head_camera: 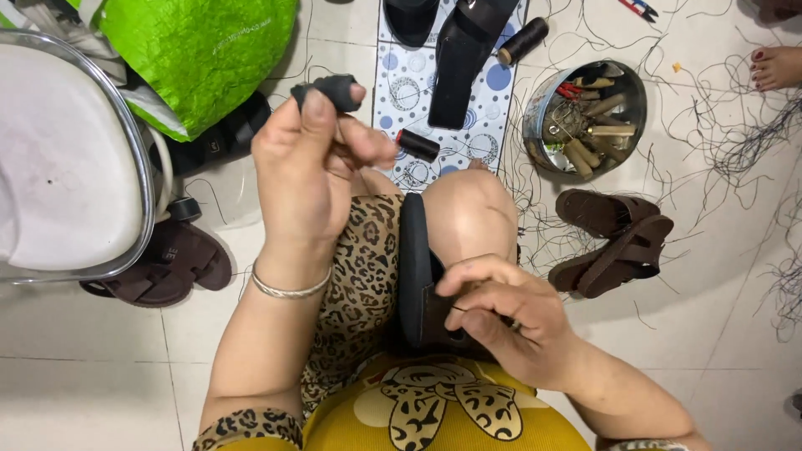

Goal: Hand-sewing the sole of a sandal using a needle and thick thread while sitting on the floor.

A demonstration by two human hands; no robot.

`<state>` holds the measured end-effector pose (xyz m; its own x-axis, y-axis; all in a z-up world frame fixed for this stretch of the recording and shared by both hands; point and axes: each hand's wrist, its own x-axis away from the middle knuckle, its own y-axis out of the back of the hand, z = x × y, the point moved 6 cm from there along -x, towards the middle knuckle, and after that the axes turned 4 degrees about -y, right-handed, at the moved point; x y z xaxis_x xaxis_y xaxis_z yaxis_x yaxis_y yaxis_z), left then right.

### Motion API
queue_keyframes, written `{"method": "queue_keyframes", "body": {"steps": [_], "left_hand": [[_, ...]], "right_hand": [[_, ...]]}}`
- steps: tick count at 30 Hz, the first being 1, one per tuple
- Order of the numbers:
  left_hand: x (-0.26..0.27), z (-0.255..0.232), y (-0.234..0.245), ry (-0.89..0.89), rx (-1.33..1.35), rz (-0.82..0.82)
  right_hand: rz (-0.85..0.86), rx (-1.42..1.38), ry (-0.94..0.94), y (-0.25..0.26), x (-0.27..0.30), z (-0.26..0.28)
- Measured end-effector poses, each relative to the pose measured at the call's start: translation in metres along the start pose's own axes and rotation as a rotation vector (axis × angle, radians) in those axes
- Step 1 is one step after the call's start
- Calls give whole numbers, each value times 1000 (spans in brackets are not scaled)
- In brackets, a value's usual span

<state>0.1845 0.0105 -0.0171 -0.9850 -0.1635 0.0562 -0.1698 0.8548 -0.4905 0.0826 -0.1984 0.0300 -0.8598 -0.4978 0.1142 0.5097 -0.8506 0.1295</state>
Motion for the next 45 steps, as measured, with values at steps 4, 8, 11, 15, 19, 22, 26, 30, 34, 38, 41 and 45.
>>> {"method": "queue_keyframes", "body": {"steps": [4,8,11,15,19,22,26,30,34,38,41,45], "left_hand": [[-11,45,18,295,590,23],[-16,63,35,331,599,-21],[-16,76,51,342,510,-127],[-20,86,67,323,417,-227],[-30,104,101,368,298,-253],[-22,113,139,465,158,-114],[14,82,191,458,41,-100],[53,87,287,308,-480,-456],[108,101,337,324,-399,-663],[160,109,363,375,-453,-787],[192,94,368,426,-588,-841],[208,65,355,438,-692,-896]], "right_hand": [[14,-372,-84,-16,-8,-13],[-22,-342,-59,-21,-15,-19],[-126,-222,-128,-20,-12,-35],[-176,-274,-213,-19,-10,-49],[-158,-466,-131,-14,-15,-56],[-174,-264,-217,29,26,-100],[-473,-121,-329,102,72,-114],[-769,-78,-486,160,115,-218],[-724,140,-699,165,123,-355],[-448,375,-860,161,132,-533],[-248,742,-1001,136,127,-564],[-88,1004,-947,109,128,-593]]}}
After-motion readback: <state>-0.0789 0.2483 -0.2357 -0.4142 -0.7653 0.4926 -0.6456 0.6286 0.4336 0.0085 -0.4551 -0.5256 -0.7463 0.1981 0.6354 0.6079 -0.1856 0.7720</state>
